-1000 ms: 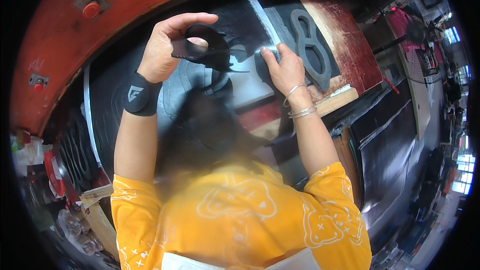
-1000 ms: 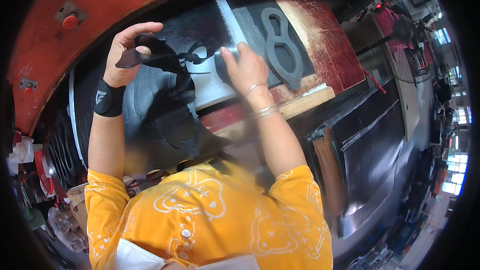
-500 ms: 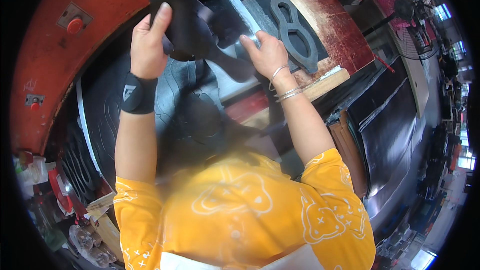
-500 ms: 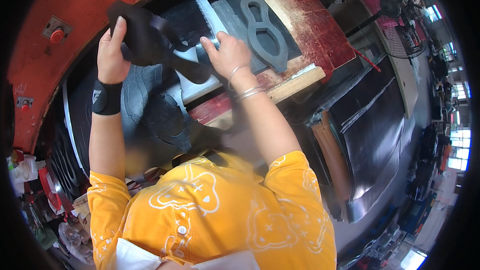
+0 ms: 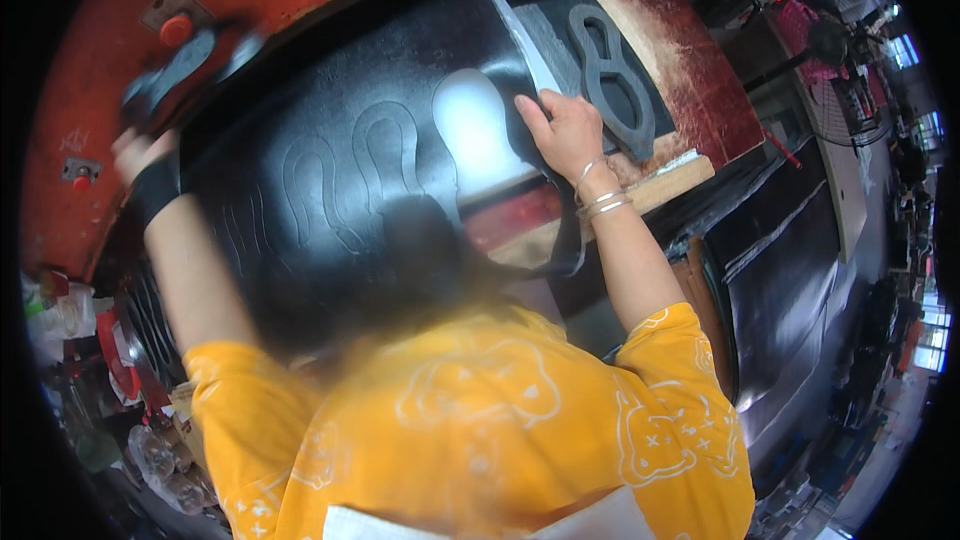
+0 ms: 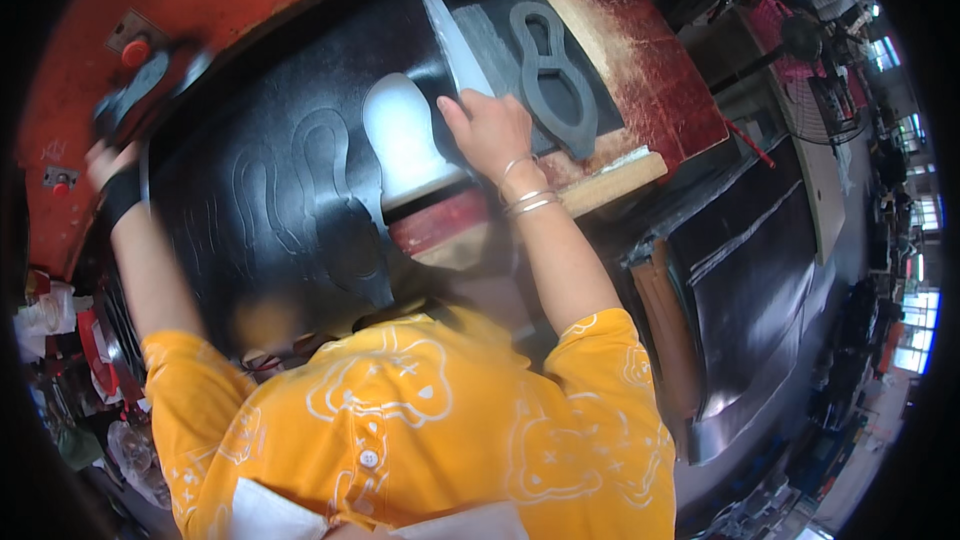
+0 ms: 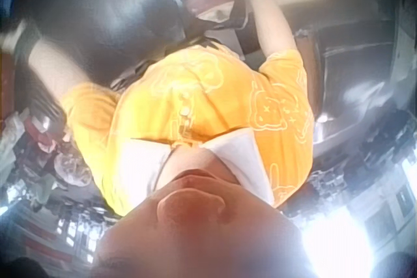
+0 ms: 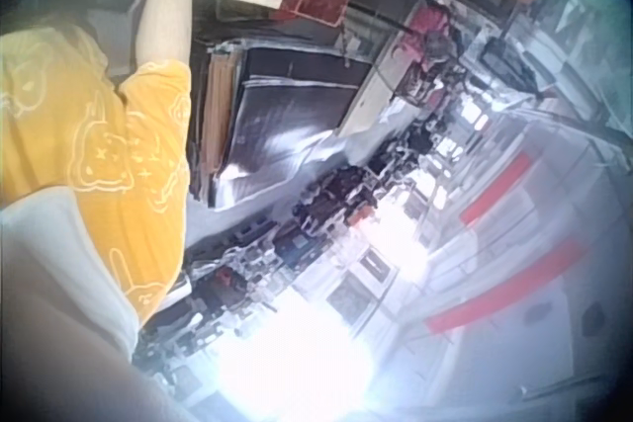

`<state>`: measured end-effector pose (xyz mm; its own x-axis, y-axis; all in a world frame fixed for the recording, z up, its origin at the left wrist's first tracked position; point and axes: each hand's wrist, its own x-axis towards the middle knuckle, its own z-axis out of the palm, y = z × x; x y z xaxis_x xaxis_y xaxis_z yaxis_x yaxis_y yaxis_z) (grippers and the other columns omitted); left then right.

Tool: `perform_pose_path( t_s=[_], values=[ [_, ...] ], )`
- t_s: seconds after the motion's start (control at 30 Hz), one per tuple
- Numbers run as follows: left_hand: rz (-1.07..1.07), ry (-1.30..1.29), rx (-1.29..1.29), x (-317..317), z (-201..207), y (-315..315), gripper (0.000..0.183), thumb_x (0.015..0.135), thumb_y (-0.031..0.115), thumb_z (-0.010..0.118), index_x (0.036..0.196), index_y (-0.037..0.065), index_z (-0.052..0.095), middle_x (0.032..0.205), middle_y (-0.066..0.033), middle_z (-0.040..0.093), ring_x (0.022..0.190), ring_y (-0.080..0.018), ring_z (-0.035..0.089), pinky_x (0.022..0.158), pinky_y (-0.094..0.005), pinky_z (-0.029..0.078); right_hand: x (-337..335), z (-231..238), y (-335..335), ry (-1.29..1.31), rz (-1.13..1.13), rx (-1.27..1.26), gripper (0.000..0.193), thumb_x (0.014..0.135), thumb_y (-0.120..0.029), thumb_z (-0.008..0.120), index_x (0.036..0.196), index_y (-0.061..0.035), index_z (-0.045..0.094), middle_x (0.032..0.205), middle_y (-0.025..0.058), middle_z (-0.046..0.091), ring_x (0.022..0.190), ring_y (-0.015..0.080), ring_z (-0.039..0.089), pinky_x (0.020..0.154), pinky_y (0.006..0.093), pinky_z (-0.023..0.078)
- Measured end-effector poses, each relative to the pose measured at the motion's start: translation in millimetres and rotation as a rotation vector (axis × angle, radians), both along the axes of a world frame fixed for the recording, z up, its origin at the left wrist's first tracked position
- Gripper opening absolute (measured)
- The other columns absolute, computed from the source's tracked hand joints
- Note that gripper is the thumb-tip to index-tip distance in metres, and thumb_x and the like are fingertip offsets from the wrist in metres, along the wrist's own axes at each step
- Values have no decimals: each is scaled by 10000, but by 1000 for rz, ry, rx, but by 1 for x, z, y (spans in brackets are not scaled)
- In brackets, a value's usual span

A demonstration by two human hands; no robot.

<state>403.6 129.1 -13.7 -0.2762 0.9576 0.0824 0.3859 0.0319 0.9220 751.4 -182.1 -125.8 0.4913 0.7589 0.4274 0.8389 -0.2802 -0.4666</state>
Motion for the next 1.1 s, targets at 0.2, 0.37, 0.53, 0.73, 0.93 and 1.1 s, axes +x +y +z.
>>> perform_pose_path(
  t_s=[0.2, 0.37, 0.53, 0.73, 0.93, 1.1],
  values=[
    [35, -405, 598, -136, 40, 6, 356, 871, 228, 565, 1134, -9, 605, 1087, -172, 624, 916, -261, 599, 863, -394, 443, -12, 16, 4, 171, -48, 4, 306, 864, -335, 612, 847, -30, 601, 783, 195, 636, 739, 392, 594, 707, 452, 470],
    [-393, 379, 1042, -14, -31, -122, 180, 856, 39, 580, 988, 21, 700, 910, -121, 688, 742, -194, 626, 677, -310, 493, -51, 55, -42, 492, 222, 243, 171, 840, -165, 635, 878, -2, 599, 866, 115, 632, 764, 244, 593, 726, 368, 478],
    [-1420, 221, 854, 67, -68, -237, 342, 667, -27, 629, 998, 48, 673, 993, -119, 650, 959, -305, 622, 829, -400, 520, -75, 22, -52, 974, 730, -520, 227, 851, -192, 639, 733, -6, 584, 737, 18, 600, 720, 86, 542, 664, 269, 455],
    [-1455, 305, 676, 54, -86, -259, 373, 719, 110, 665, 1091, 95, 647, 1115, -132, 610, 1053, -322, 587, 891, -431, 477, -61, -6, -46, 1706, 825, -467, 224, 822, -167, 650, 671, -62, 521, 648, -56, 498, 618, 10, 418, 539, 183, 332],
    [-1434, 158, 489, 60, -83, -226, 389, 723, -25, 571, 1089, 75, 658, 1017, -128, 669, 907, -292, 657, 809, -349, 523, -75, 9, -47, 1707, 785, -308, 217, 838, -184, 612, 689, -51, 527, 888, 47, 618, 798, 65, 523, 708, 207, 408],
    [-347, -553, 252, 28, 14, -107, 310, 906, 107, 554, 1212, 70, 594, 1142, -128, 639, 991, -274, 628, 948, -393, 443, -85, 56, -57, 505, 408, -221, 169, 801, -211, 667, 800, -52, 610, 972, 124, 664, 896, 292, 629, 803, 367, 499]
  ],
)
